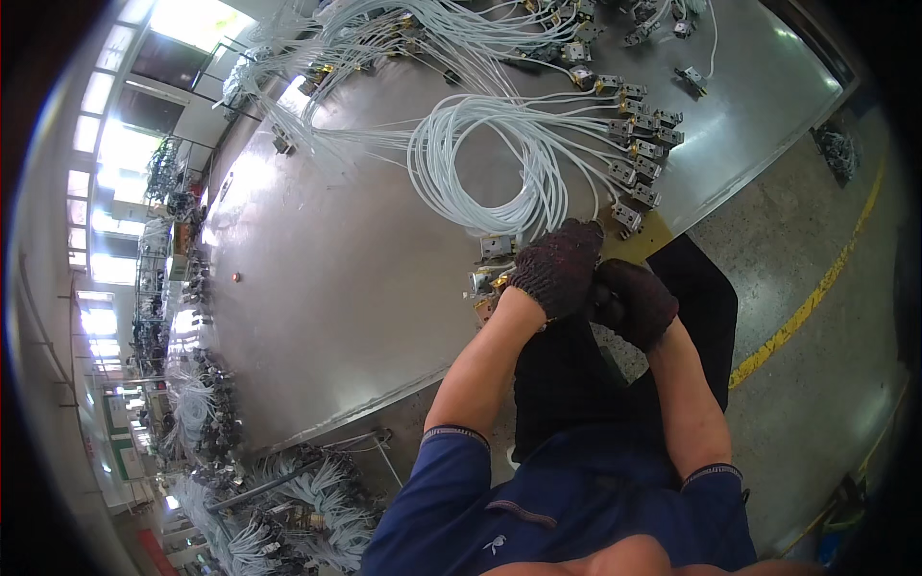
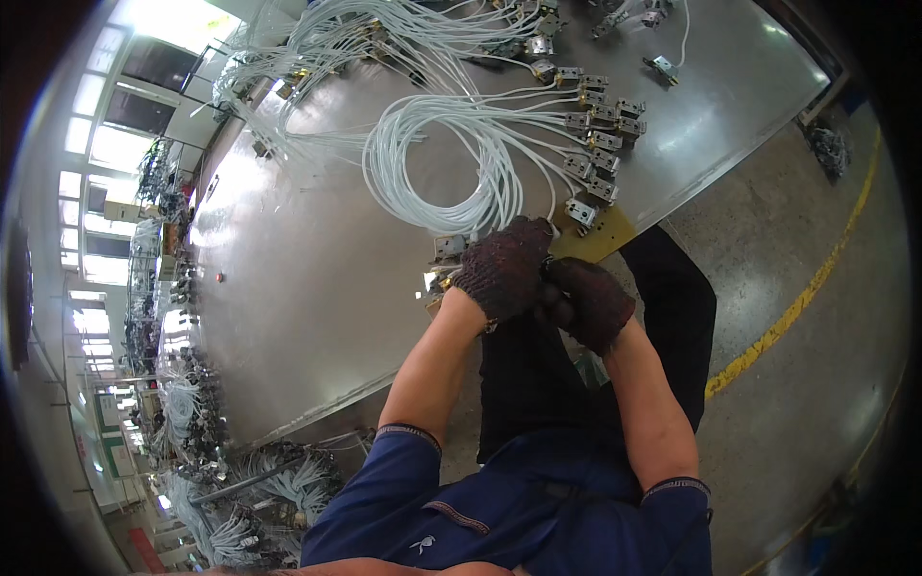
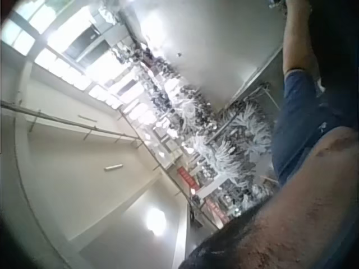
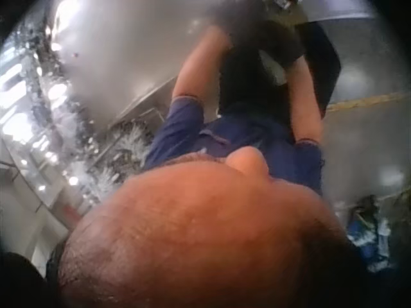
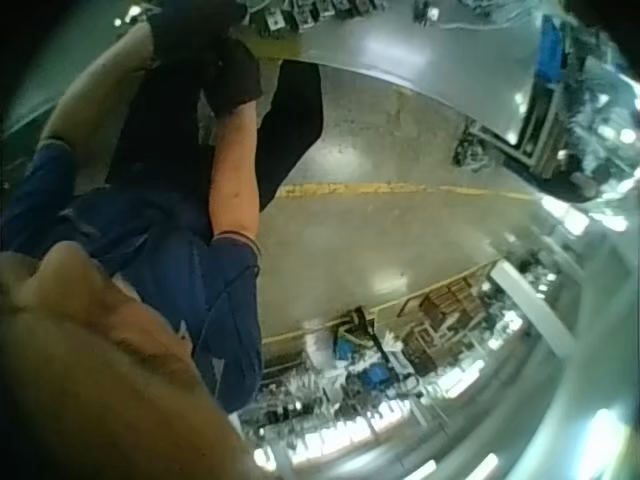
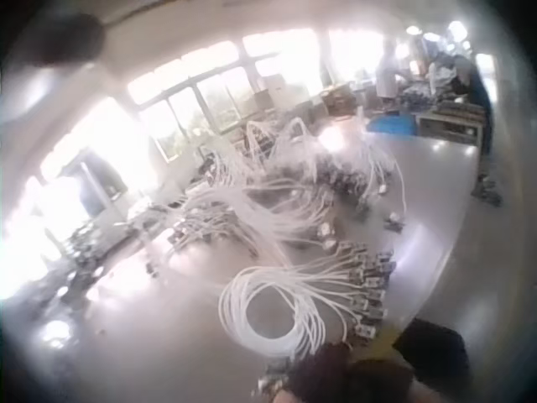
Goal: Connecting and organizing bundles of white wires on a large circular assembly table within a factory.
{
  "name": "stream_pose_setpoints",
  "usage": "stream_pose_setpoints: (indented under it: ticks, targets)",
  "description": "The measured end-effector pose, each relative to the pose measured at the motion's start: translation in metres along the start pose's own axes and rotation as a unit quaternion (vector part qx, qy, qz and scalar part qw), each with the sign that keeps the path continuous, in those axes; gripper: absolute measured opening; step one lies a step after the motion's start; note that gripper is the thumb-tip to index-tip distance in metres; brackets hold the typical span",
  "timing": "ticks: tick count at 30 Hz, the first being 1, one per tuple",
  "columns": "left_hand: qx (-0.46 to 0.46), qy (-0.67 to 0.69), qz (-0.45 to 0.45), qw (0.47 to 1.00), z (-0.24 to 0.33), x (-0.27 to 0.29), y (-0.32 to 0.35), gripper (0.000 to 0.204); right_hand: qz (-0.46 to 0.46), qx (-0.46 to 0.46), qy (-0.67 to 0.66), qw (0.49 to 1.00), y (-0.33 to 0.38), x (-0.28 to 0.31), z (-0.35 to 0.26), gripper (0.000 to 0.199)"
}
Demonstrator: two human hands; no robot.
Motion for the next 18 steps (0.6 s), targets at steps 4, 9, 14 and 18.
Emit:
stream_pose_setpoints:
  ticks: [4,9,14,18]
  targets:
    - [0.006,-0.017,-0.011,1.0,-0.003,-0.006,-0.001,0.044,0.016,-0.181,-0.233,0.955,0.002,-0.003,0.009,0.015]
    - [-0.022,-0.01,0.003,1.0,-0.006,-0.011,-0.003,0.04,0.076,-0.317,-0.203,0.923,0.017,0.031,0.018,0.018]
    - [-0.039,0.003,0.0,0.999,-0.008,-0.014,-0.004,0.044,0.221,-0.094,-0.012,0.971,0.003,0.096,0.026,0.031]
    - [-0.024,0.005,-0.014,1.0,-0.011,-0.013,-0.006,0.049,0.398,-0.049,0.207,0.892,-0.023,0.154,0.04,0.032]
Point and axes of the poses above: each hand's wrist, its own y-axis away from the middle knuckle, its own x-axis out of the back of the hand, z = x × y, the point moved 6 cm from there along -y, towards the middle knuckle, and after that the axes turned 11 degrees about z, right-handed, at the moved point
